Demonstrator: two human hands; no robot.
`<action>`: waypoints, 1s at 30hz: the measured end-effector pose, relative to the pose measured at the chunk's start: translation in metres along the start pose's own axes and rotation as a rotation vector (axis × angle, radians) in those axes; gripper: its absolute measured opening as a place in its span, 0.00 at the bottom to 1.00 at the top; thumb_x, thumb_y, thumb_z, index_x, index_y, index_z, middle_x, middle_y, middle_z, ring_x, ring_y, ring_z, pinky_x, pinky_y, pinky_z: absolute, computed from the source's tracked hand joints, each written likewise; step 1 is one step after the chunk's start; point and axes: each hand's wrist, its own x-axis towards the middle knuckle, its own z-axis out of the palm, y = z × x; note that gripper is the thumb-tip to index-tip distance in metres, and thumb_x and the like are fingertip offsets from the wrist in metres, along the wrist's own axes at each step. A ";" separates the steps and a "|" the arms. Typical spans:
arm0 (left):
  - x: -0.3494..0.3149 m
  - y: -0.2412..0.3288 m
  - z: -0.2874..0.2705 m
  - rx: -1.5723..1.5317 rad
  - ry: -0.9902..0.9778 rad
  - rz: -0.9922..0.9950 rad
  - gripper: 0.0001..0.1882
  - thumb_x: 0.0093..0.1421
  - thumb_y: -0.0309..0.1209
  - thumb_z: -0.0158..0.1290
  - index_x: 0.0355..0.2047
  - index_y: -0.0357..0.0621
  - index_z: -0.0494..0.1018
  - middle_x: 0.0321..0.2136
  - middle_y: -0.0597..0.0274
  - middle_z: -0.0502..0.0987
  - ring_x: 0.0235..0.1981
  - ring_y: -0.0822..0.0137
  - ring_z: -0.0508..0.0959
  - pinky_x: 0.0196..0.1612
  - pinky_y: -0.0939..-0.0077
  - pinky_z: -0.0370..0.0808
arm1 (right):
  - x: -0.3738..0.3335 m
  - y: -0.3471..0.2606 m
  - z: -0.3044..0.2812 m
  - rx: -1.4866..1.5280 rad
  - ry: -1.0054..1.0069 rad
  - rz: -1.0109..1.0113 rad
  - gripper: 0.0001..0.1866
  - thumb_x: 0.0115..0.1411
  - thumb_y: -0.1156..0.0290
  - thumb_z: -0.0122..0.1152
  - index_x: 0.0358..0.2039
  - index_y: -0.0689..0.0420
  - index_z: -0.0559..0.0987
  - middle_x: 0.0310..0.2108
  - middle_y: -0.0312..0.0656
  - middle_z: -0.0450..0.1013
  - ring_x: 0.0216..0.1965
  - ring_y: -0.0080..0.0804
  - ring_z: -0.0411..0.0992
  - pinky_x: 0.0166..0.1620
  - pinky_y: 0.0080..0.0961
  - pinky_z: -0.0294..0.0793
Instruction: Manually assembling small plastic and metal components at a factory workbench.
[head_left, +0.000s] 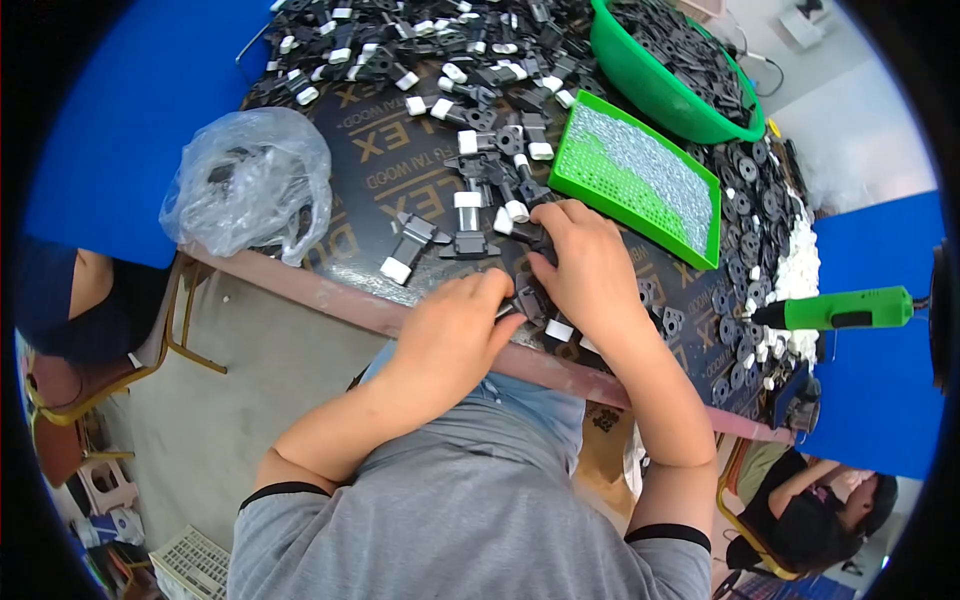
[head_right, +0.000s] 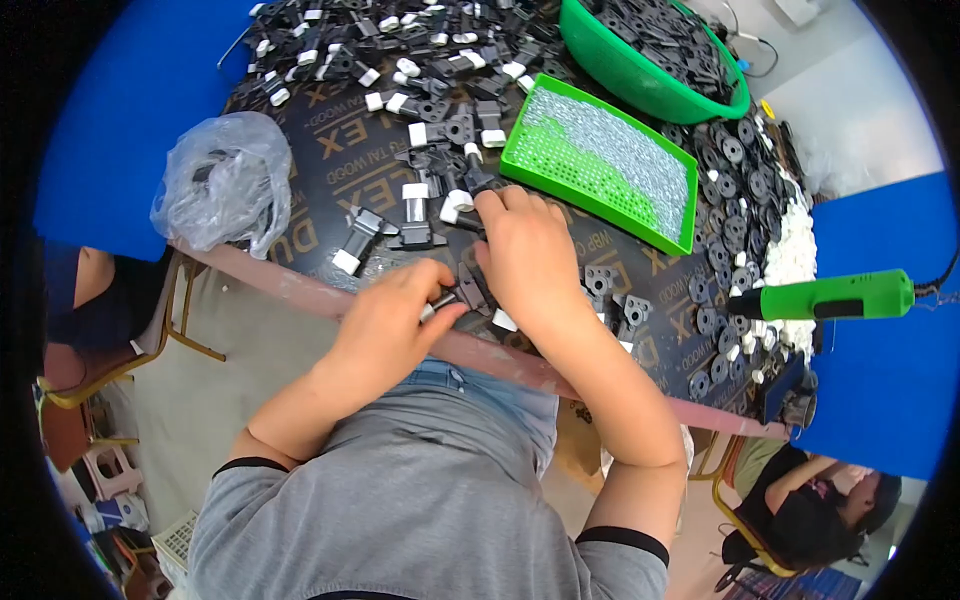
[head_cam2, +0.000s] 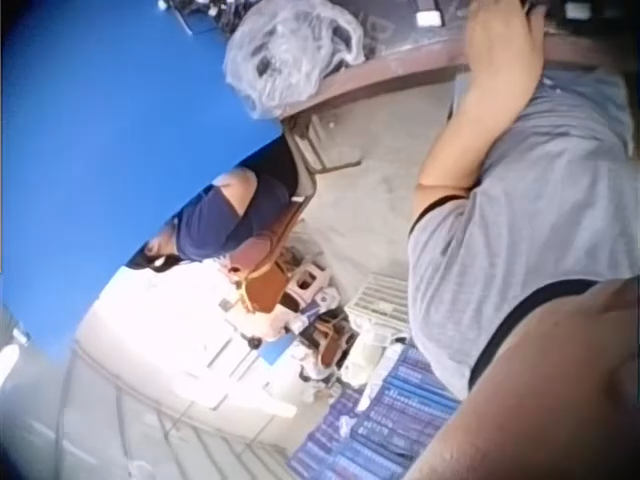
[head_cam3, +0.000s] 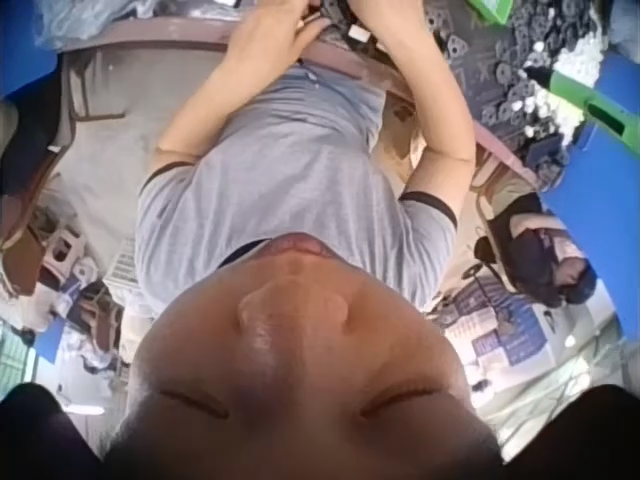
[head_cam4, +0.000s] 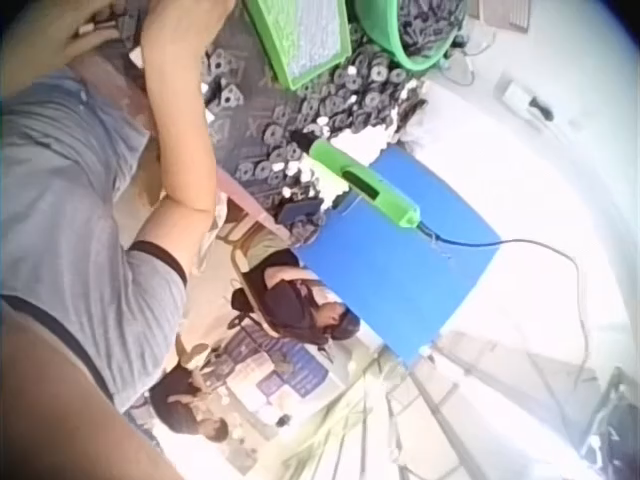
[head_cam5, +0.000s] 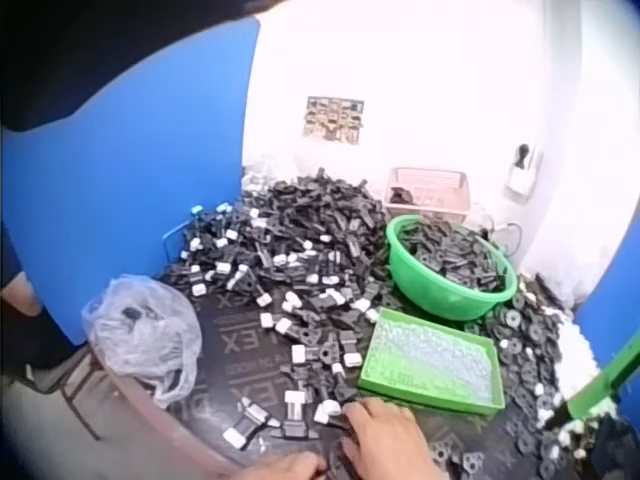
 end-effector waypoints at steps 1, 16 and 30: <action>0.000 0.000 0.003 -0.068 0.011 0.052 0.12 0.56 0.27 0.58 0.36 0.39 0.66 0.29 0.51 0.75 0.33 0.48 0.76 0.35 0.58 0.73 | 0.002 0.002 -0.002 0.003 -0.002 -0.018 0.20 0.46 0.75 0.68 0.42 0.58 0.75 0.38 0.47 0.73 0.44 0.48 0.71 0.47 0.38 0.69; -0.001 -0.004 0.008 0.022 0.135 0.296 0.13 0.50 0.23 0.59 0.38 0.44 0.75 0.37 0.58 0.73 0.41 0.54 0.73 0.46 0.62 0.70 | 0.013 0.058 -0.050 0.158 -0.237 -0.134 0.05 0.59 0.75 0.55 0.33 0.61 0.77 0.31 0.47 0.74 0.36 0.47 0.70 0.43 0.36 0.69; 0.035 -0.040 -0.030 0.285 -0.038 0.168 0.20 0.48 0.18 0.54 0.44 0.40 0.73 0.40 0.57 0.73 0.44 0.52 0.74 0.48 0.63 0.72 | 0.054 -0.001 0.009 0.105 0.123 -0.243 0.17 0.48 0.70 0.70 0.40 0.57 0.78 0.39 0.46 0.75 0.44 0.45 0.70 0.47 0.37 0.71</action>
